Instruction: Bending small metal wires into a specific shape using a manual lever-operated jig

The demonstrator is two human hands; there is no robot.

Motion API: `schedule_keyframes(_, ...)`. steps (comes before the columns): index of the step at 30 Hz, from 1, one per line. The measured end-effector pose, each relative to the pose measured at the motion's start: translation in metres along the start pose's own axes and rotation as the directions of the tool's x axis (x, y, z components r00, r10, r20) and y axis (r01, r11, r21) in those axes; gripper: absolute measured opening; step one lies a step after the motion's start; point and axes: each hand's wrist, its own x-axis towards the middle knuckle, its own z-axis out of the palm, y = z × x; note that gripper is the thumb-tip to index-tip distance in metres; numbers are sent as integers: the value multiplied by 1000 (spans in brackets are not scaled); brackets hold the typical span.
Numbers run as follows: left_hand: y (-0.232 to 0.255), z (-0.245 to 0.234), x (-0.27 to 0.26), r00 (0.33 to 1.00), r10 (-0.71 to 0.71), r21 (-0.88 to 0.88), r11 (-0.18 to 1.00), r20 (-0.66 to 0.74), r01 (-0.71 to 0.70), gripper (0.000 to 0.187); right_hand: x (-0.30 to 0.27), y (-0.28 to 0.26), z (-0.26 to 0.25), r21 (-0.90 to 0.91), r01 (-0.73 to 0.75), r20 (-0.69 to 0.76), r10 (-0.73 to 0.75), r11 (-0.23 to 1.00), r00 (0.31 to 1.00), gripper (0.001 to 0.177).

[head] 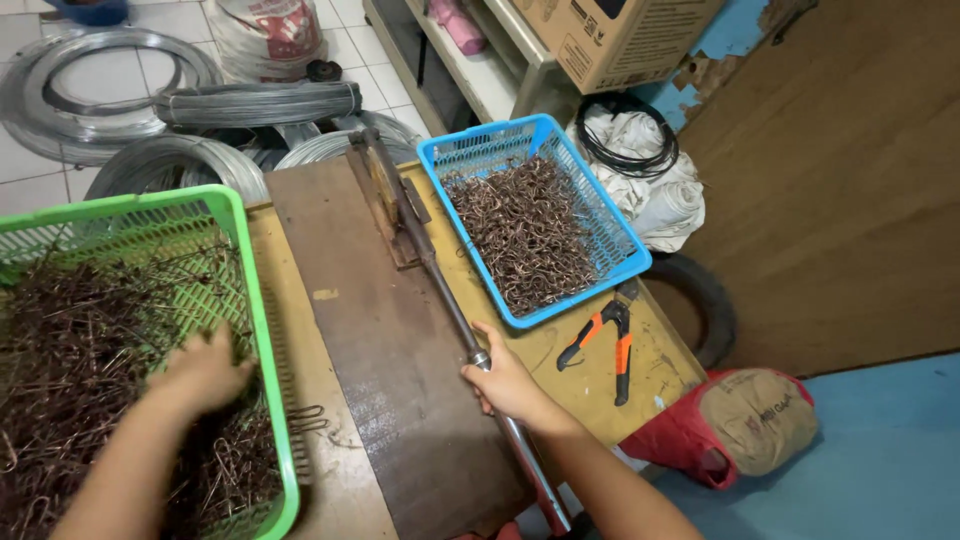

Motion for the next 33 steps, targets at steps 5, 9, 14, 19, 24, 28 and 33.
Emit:
schedule_keyframes(5,11,38,23,998,-7,24,1000,57,6,52,7,8,0,2,19,-13,-19,1000,1000,81)
schedule_keyframes(9,3,43,30,998,55,-34,998,26,-55,48,6,9,-1,10,14,-23,-14,1000,1000,79)
schedule_keyframes(14,-26,35,45,983,139,196,967,117,-160,51,6,6,-2,-11,12,-21,-13,1000,1000,81)
schedule_keyframes(19,-38,13,31,975,181,-6,983,126,-182,33,2,2,-1,-19,25,-30,-26,999,999,81)
schedule_keyframes(24,-38,-34,-16,977,212,-644,752,36,-140,31,-4,-5,-1,-37,-8,-17,7,999,1000,81)
schedule_keyframes(28,-43,-32,-12,983,179,-662,731,-48,-165,40,-1,-2,-2,-29,-9,-16,9,1000,1000,80)
schedule_keyframes(33,-58,-9,25,953,180,-738,604,-243,-302,24,-1,-3,-2,-12,-16,-15,16,1000,1000,81)
